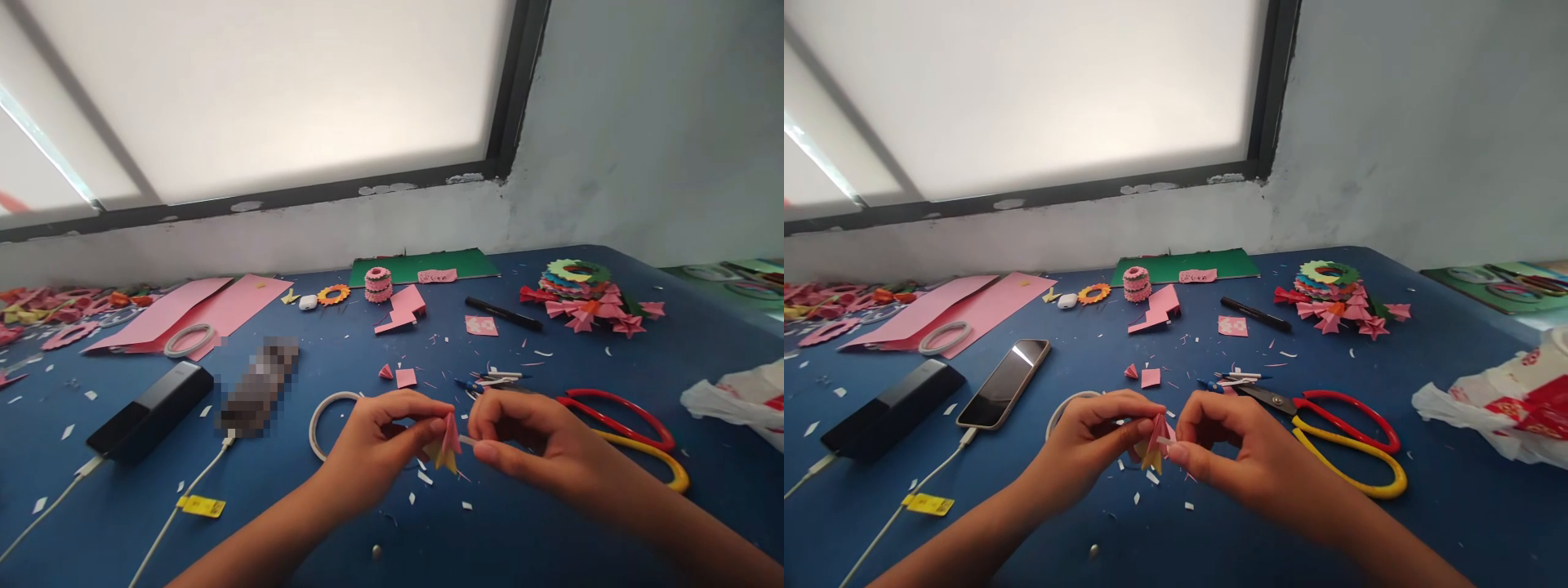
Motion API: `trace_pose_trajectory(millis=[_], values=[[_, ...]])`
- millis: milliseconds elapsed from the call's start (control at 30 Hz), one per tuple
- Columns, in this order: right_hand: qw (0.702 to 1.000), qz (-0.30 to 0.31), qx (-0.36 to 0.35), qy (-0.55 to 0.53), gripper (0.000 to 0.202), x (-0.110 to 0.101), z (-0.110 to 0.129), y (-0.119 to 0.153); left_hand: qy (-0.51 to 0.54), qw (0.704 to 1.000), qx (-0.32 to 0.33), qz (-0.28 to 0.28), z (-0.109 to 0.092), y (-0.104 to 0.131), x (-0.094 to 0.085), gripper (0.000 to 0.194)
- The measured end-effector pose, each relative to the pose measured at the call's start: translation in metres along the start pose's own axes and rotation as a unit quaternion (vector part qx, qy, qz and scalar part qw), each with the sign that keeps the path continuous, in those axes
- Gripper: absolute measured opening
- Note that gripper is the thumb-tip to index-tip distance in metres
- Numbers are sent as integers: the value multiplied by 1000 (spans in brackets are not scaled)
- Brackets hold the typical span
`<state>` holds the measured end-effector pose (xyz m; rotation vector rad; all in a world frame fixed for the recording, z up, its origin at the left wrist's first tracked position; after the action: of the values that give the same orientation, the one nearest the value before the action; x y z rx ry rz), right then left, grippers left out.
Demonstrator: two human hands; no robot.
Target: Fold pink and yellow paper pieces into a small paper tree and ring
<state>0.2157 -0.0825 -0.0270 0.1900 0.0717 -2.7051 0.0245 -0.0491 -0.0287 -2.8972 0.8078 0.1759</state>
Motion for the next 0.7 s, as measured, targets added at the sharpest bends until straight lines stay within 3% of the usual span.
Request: trace_pose_trajectory(millis=[433,567,700], values=[[1000,-13,9,20,23,2,-4,-5,-4,1000,-25,10,-3,5,6,13],[999,-13,4,39,22,3,-5,-5,-15,1000,-7,13,-1,5,6,15],[997,-18,-11,69,21,3,-5,-5,-71,996,53,6,-1,5,5,17]])
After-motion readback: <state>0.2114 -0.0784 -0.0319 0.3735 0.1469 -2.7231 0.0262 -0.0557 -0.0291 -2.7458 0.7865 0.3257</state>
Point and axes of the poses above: each hand's wrist, its own y-axis away from the middle knuckle, its own x-axis out of the palm, z = x × y, the point moved 1 cm from there along -y, towards the middle knuckle, and after that the axes turned 6 degrees about -y, right-handed, at the moved point
